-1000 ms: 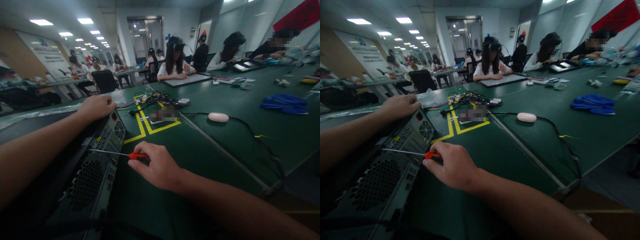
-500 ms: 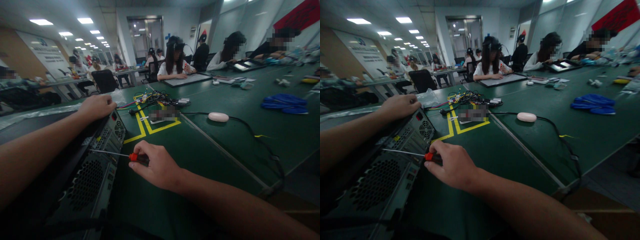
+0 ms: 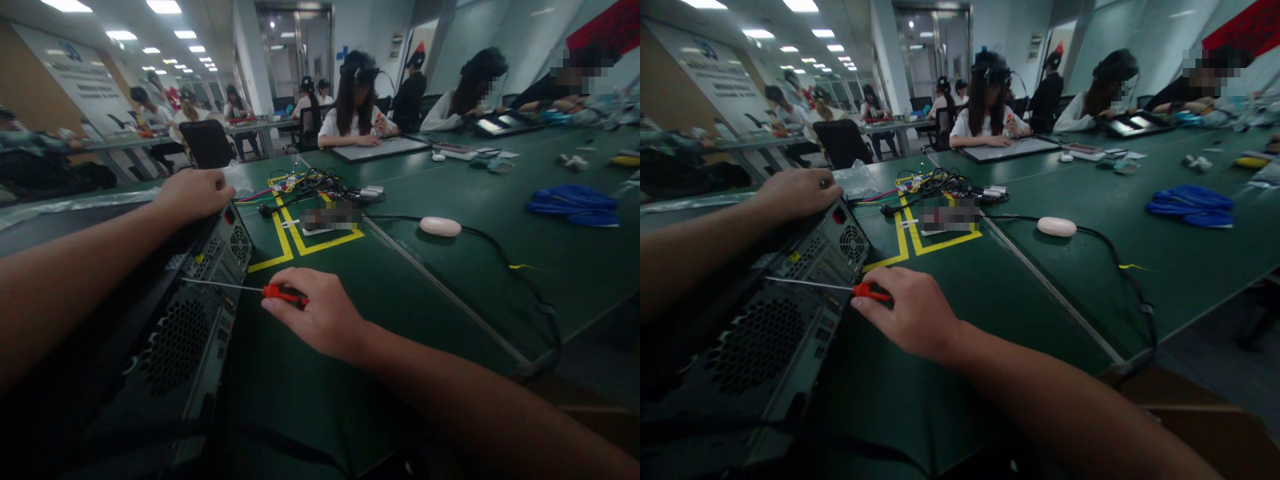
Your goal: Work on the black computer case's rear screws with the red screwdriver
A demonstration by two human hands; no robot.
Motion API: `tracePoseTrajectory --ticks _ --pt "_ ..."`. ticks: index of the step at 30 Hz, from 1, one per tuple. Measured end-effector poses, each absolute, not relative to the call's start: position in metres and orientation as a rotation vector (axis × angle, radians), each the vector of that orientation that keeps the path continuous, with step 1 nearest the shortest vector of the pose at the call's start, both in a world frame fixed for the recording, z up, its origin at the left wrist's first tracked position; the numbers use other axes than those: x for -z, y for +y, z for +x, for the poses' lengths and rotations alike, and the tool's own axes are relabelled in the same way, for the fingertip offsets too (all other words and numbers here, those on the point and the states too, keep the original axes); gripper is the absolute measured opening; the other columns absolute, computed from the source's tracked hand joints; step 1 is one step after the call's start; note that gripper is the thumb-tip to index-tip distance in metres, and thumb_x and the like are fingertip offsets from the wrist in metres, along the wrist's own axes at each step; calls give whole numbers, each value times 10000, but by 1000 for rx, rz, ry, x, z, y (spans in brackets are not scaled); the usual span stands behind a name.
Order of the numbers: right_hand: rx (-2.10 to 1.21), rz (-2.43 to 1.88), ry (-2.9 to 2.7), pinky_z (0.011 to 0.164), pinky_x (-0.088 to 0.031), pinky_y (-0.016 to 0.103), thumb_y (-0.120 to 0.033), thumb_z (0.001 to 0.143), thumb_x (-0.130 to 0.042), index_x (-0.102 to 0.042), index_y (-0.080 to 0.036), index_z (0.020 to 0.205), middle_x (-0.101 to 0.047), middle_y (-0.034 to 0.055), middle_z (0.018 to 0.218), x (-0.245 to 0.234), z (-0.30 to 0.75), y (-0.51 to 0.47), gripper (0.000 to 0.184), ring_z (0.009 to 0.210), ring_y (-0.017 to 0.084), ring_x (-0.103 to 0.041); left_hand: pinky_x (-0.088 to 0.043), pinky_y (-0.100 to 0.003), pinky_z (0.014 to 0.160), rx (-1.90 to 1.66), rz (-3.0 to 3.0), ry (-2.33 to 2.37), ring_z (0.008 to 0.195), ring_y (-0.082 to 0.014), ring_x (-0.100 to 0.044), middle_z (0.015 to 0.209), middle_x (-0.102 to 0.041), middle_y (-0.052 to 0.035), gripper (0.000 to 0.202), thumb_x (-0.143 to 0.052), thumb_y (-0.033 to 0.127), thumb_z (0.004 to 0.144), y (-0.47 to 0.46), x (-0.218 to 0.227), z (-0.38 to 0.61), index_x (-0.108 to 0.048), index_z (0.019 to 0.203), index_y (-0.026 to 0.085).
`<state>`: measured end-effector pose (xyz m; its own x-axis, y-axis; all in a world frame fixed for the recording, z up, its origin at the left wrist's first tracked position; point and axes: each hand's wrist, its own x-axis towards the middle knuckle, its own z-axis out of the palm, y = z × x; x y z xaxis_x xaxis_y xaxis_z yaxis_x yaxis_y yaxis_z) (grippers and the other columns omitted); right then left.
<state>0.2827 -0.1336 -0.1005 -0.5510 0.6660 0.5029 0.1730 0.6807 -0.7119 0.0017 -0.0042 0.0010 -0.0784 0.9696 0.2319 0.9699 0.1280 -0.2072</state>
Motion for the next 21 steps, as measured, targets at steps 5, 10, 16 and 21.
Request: tracePoseTrajectory --ticks 5,10,16,21 --pt "-761 -652 -2060 834 -508 316 -384 1010 -700 -718 -204 1070 -770 41 1000 101 281 -136 191 881 180 -700 -539 -508 965 63 -1898 -2116 1120 -382 -690 1217 -748 -230 566 -383 520 960 -6 -1 4 -737 1185 140" --pt "-764 -723 -2014 701 -494 274 -307 896 -780 -622 -221 1080 -735 -6 926 100 281 -141 258 728 134 -638 -519 -503 1008 136 -1906 -2129 1148 -354 -686 1217 -752 -218 548 -418 497 974 -8 -1 7 -751 1196 122" --pt "-731 -672 -1984 646 -485 244 -220 894 -767 -602 -226 963 -722 -26 849 98 280 -141 179 672 115 -624 -526 -485 981 143 -1930 -2138 1121 -324 -671 1216 -747 -212 548 -414 481 997 -13 -5 11 -747 1207 100" --pt "-731 -708 -2002 635 -520 227 -192 884 -788 -635 -220 978 -734 -17 845 99 280 -140 181 704 130 -694 -518 -457 965 182 -1907 -2179 1134 -351 -671 1211 -752 -198 529 -456 514 973 -14 -5 12 -765 1199 149"
